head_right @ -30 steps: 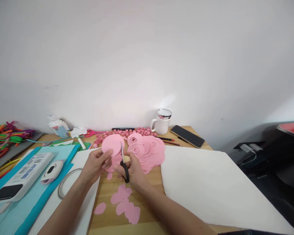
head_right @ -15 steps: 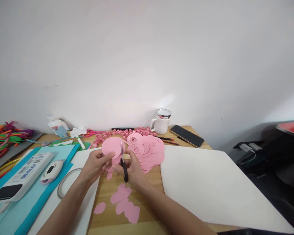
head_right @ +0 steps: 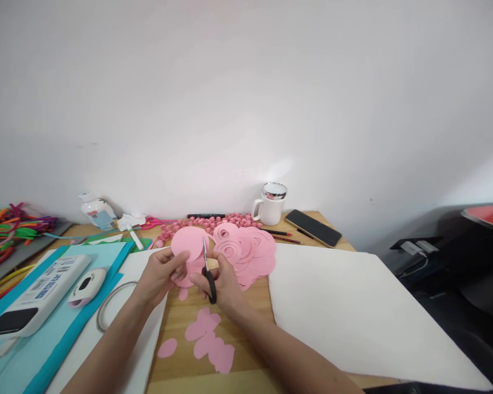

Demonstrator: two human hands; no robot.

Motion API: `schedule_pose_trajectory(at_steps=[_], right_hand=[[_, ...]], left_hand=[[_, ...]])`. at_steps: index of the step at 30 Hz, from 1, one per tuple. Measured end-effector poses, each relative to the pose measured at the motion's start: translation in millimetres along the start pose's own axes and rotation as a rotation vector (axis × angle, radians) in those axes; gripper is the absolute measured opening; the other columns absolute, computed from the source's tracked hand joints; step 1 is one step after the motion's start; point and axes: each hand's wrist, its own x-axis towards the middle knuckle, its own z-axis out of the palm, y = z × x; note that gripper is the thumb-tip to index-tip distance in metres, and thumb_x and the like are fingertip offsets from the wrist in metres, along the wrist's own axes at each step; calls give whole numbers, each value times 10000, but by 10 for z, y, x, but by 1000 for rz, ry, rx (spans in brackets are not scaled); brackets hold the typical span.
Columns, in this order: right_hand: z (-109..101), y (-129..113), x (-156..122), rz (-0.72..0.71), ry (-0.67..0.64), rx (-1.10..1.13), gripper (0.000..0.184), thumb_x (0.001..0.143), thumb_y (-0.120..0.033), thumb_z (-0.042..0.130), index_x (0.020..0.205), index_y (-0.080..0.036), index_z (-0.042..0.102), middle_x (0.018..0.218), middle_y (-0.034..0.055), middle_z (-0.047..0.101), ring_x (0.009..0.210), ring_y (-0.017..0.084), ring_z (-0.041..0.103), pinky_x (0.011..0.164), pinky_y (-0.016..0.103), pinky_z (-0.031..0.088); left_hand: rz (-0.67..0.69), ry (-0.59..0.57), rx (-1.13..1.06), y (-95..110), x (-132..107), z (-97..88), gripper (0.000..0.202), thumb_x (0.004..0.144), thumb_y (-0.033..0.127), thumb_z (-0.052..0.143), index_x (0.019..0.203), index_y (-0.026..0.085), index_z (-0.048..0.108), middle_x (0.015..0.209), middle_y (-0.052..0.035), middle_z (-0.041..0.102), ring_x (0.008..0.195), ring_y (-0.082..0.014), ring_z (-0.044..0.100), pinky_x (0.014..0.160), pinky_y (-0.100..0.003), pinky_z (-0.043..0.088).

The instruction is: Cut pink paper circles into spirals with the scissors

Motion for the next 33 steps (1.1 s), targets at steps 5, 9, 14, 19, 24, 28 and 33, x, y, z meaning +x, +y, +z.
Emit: schedule_pose_trajectory(at_steps=[5, 9, 14, 19, 24, 28, 33], right_hand=[[18, -64, -28, 30, 2, -4, 448, 691, -403, 689, 997, -193, 438, 482, -85, 525, 384, 94, 455, 389, 201, 329], [32, -62, -34, 31, -27, 26, 471, 684, -427, 703, 1003, -193, 447, 470, -94, 508, 376, 89, 444, 391, 201, 330], [29, -40, -37, 55, -56, 20, 464, 678, -385, 723, 996, -191, 446, 477, -93, 521, 406, 100, 475, 411, 204, 354], [18, -41, -19, 29, -51, 40, 507, 665, -361, 730, 1044, -194, 436, 545, -76, 543, 481, 115, 508, 451, 217, 387], [17, -61, -10, 21, -51, 56, 515, 646, -356, 735, 1037, -201, 438, 533, -93, 496, 464, 100, 474, 441, 205, 364], [24, -76, -19, 58, -34, 8, 527, 633, -377, 742, 1026, -203, 438, 522, -90, 505, 471, 111, 485, 439, 208, 358], [30, -18, -31, 40, -29, -32, 512, 665, -402, 723, 1030, -202, 425, 510, -89, 516, 444, 110, 482, 427, 211, 352]], left_hand=[[-50, -40, -63, 15, -5, 31, 305, 690, 384, 702, 600, 160, 514, 419, 59, 488, 337, -57, 389, 373, -198, 313], [-59, -40, -60, 11, -12, 47, 303, 688, 397, 700, 620, 158, 528, 429, 48, 512, 344, -65, 417, 360, -196, 325], [-46, 23, -58, 1, -13, 43, 312, 638, 309, 747, 520, 160, 499, 333, 82, 383, 337, -53, 357, 377, -195, 309], [-21, 11, -36, -10, 5, 4, 334, 618, 286, 760, 484, 158, 482, 331, 88, 357, 344, -44, 330, 390, -202, 264], [-16, -7, 0, -14, 4, -10, 326, 652, 338, 726, 509, 161, 492, 341, 88, 355, 351, -49, 332, 398, -208, 257], [4, -5, -9, -20, 13, -7, 328, 670, 349, 713, 533, 167, 477, 363, 89, 367, 358, -45, 326, 399, -202, 262], [-18, -15, -34, -17, 3, 31, 317, 684, 376, 701, 554, 162, 507, 392, 64, 453, 334, -49, 355, 379, -203, 299]])
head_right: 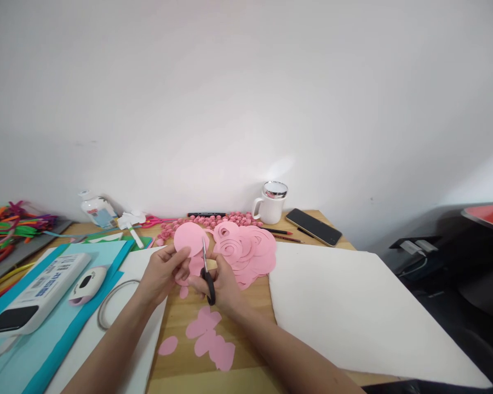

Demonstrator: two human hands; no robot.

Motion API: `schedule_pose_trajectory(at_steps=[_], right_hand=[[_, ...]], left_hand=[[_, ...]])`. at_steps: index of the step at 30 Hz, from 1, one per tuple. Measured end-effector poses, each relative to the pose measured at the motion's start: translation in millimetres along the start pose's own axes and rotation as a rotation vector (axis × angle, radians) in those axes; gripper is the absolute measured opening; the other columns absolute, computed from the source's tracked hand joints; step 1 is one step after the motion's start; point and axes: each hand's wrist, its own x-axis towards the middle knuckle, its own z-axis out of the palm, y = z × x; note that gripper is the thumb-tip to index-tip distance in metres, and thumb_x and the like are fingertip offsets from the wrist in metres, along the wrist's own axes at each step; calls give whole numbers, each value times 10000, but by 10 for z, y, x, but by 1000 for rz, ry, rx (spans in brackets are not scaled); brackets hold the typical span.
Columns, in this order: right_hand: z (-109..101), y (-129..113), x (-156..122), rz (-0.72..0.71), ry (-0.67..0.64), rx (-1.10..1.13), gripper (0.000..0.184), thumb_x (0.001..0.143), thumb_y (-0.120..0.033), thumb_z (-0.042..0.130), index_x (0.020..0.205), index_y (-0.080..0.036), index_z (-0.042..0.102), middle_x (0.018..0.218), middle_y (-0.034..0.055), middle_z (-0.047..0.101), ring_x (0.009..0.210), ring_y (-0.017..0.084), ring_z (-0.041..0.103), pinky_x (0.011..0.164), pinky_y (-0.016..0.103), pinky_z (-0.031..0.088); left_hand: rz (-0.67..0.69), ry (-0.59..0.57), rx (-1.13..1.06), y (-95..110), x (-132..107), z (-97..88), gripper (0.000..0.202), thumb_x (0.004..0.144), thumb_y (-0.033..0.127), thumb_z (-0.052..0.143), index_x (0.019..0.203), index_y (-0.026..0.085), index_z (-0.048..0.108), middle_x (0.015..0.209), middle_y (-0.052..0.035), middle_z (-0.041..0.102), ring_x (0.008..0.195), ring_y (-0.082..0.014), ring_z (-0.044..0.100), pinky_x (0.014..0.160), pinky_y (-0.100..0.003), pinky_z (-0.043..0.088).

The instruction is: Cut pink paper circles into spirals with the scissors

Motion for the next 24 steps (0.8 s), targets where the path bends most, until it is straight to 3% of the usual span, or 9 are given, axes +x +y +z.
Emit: schedule_pose_trajectory(at_steps=[5, 12, 24], right_hand=[[-3, -28, -13, -26, -68, 55, 542, 649, -351, 751, 1049, -207, 416, 588, -73, 537, 520, 109, 495, 461, 207, 345], [-11, -162, -4, -24, -58, 146, 551, 586, -330, 791, 937, -223, 379, 600, -90, 485, 556, 94, 433, 504, 204, 321], [-36, 41, 71, -37, -39, 107, 506, 629, -317, 766, 1009, -198, 455, 592, -80, 525, 487, 77, 451, 459, 196, 367]], left_hand=[[-16, 16, 34, -5, -18, 7, 350, 651, 331, 734, 483, 156, 482, 335, 74, 383, 328, -42, 327, 363, -192, 260], [-19, -5, 41, -19, -2, -32, 324, 629, 288, 751, 488, 154, 490, 337, 79, 383, 327, -44, 318, 363, -198, 233], [-32, 2, 42, 32, -19, -26, 341, 636, 328, 744, 484, 154, 493, 332, 80, 363, 345, -47, 312, 393, -211, 228]])
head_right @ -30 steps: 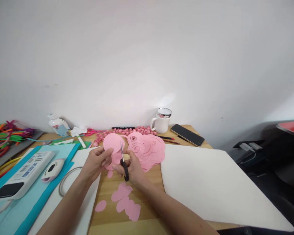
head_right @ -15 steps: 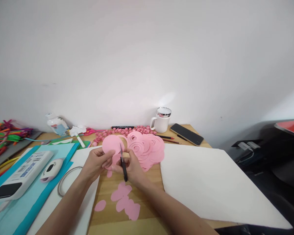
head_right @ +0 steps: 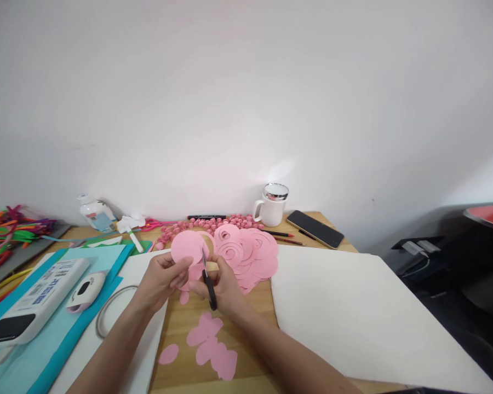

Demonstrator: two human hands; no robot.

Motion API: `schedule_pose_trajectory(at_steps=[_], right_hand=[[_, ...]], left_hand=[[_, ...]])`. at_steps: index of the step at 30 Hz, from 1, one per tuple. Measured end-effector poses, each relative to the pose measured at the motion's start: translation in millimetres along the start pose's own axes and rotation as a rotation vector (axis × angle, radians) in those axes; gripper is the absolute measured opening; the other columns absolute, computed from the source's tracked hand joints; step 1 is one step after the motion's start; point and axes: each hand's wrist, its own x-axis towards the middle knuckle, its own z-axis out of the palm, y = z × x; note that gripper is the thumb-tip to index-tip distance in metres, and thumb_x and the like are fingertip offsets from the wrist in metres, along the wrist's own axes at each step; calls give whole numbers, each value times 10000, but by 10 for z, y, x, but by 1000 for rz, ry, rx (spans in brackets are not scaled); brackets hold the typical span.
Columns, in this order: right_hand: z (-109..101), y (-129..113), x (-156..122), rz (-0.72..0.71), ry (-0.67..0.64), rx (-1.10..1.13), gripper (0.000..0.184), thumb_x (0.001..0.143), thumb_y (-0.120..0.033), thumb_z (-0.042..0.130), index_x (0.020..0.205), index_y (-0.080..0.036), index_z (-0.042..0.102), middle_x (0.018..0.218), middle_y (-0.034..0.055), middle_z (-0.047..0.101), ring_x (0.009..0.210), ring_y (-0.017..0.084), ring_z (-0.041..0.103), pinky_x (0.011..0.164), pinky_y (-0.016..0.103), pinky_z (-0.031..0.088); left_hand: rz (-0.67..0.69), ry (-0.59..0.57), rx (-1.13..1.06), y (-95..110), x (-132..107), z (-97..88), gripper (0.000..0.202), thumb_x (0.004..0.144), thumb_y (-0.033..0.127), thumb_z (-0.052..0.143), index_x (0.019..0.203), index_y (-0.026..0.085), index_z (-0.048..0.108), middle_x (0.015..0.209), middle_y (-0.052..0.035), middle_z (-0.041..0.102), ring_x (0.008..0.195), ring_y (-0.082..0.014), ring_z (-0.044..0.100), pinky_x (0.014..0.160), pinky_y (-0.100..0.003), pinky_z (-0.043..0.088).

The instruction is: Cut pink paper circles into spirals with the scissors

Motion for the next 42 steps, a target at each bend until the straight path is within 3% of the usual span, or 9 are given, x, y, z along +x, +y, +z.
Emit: schedule_pose_trajectory(at_steps=[15, 21, 26, 42], right_hand=[[41, -23, -53, 59, 14, -80, 435, 684, -338, 699, 1001, -197, 436, 467, -101, 518, 391, 88, 458, 395, 184, 337], [44, 2, -44, 38, -16, -55, 449, 659, -301, 732, 974, -206, 427, 532, -100, 518, 447, 84, 471, 418, 176, 323], [28, -49, -30, -23, -21, 39, 402, 617, -265, 773, 822, -200, 434, 597, -90, 499, 503, 62, 436, 468, 181, 319], [50, -27, -34, 35, 50, -42, 289, 649, -348, 713, 781, -179, 520, 455, -83, 498, 390, 80, 462, 395, 187, 336]], left_hand=[[10, -2, -16, -21, -1, 36, 345, 693, 374, 697, 514, 168, 485, 349, 65, 429, 308, -59, 349, 360, -207, 298], [5, 23, 36, -39, 8, 16, 385, 633, 314, 744, 430, 158, 456, 309, 66, 386, 317, -45, 330, 359, -190, 252], [-33, 3, 30, -25, -1, 44, 405, 615, 356, 744, 404, 158, 461, 302, 62, 383, 302, -51, 339, 339, -192, 247], [-3, 13, 20, 4, -6, 21, 369, 601, 321, 766, 454, 160, 468, 321, 71, 389, 328, -49, 328, 370, -200, 249]])
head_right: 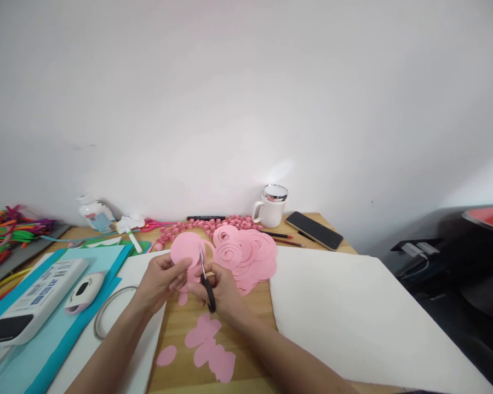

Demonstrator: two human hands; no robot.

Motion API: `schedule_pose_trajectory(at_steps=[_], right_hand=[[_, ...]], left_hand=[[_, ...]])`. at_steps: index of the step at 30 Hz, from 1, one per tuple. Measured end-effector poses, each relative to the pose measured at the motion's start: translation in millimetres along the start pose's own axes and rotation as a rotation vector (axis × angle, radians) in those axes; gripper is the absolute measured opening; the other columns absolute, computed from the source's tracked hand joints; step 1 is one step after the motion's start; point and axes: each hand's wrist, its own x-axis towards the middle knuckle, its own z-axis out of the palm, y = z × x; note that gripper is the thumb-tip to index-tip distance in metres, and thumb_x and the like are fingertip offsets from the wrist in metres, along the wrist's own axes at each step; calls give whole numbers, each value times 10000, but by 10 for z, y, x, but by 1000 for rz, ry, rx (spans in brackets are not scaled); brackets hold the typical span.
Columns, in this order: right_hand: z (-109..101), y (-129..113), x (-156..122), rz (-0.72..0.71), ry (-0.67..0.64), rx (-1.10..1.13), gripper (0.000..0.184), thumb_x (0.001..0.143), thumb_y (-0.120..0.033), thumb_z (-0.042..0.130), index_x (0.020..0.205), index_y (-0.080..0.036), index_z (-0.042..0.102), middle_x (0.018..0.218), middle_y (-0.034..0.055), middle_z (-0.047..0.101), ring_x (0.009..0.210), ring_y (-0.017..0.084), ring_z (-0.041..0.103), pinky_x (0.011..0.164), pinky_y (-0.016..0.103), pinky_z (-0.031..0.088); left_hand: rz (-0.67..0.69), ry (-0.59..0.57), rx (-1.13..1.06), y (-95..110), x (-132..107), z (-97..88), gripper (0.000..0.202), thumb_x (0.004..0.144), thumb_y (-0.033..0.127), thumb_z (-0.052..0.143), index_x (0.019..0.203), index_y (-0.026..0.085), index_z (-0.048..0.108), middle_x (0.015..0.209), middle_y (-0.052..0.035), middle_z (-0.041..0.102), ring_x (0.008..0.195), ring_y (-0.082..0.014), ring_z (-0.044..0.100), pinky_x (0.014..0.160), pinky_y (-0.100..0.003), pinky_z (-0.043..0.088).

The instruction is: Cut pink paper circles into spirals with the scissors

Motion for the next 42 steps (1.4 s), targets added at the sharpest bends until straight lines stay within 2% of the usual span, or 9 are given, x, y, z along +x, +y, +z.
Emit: schedule_pose_trajectory(at_steps=[3, 7, 11, 15, 20, 25, 34, 42], right_hand=[[-9, 13, -3, 17, -11, -16, 304, 667, -388, 704, 777, -181, 511, 452, -75, 515, 372, 77, 454, 380, 185, 328], [-7, 50, -10, 6, -33, -29, 316, 682, -406, 698, 790, -182, 503, 446, -76, 519, 357, 77, 450, 375, 184, 322], [6, 43, -23, -12, -56, 8, 303, 688, -383, 698, 806, -181, 506, 479, -74, 516, 393, 82, 466, 397, 189, 339], [-7, -32, -14, -25, -56, 20, 358, 625, -356, 752, 808, -180, 499, 529, -73, 508, 458, 81, 454, 443, 197, 352], [-38, -82, 16, -41, -34, -15, 400, 572, -367, 784, 744, -200, 464, 594, -52, 530, 528, 99, 458, 464, 206, 340], [-29, -67, 14, -45, -24, -8, 370, 599, -367, 763, 744, -201, 467, 538, -68, 494, 484, 88, 424, 449, 205, 324], [-45, -19, 7, -20, -36, 4, 279, 667, -343, 707, 781, -189, 504, 473, -79, 503, 410, 82, 453, 413, 193, 321], [-45, -23, -1, -5, -15, -52, 314, 668, -428, 700, 738, -186, 511, 449, -74, 494, 384, 87, 474, 379, 185, 325]], left_hand=[[8, 2, -17, 4, -1, 0, 361, 626, 338, 753, 485, 162, 471, 333, 76, 392, 329, -47, 332, 370, -196, 258], [-13, -30, -63, -17, 12, 3, 318, 673, 371, 715, 553, 162, 508, 381, 61, 472, 305, -49, 345, 349, -196, 283], [-7, -33, -23, -41, 23, -9, 333, 652, 321, 734, 489, 152, 499, 324, 67, 419, 302, -41, 327, 347, -181, 262], [-11, -22, 13, -35, 15, -18, 348, 618, 308, 754, 454, 147, 492, 316, 68, 409, 304, -37, 326, 336, -171, 246], [-57, -51, 41, -36, 2, -23, 304, 624, 351, 741, 502, 154, 543, 326, 72, 408, 297, -65, 342, 285, -189, 294], [-44, -45, 45, -29, 0, -25, 308, 633, 357, 737, 509, 156, 539, 331, 73, 398, 314, -67, 359, 294, -183, 276], [-15, -18, 31, 3, 5, -15, 354, 616, 350, 748, 483, 159, 482, 339, 68, 413, 329, -47, 330, 362, -190, 226], [13, -3, 13, 3, 9, -28, 341, 620, 356, 752, 528, 157, 491, 381, 69, 435, 352, -47, 339, 377, -189, 248]])
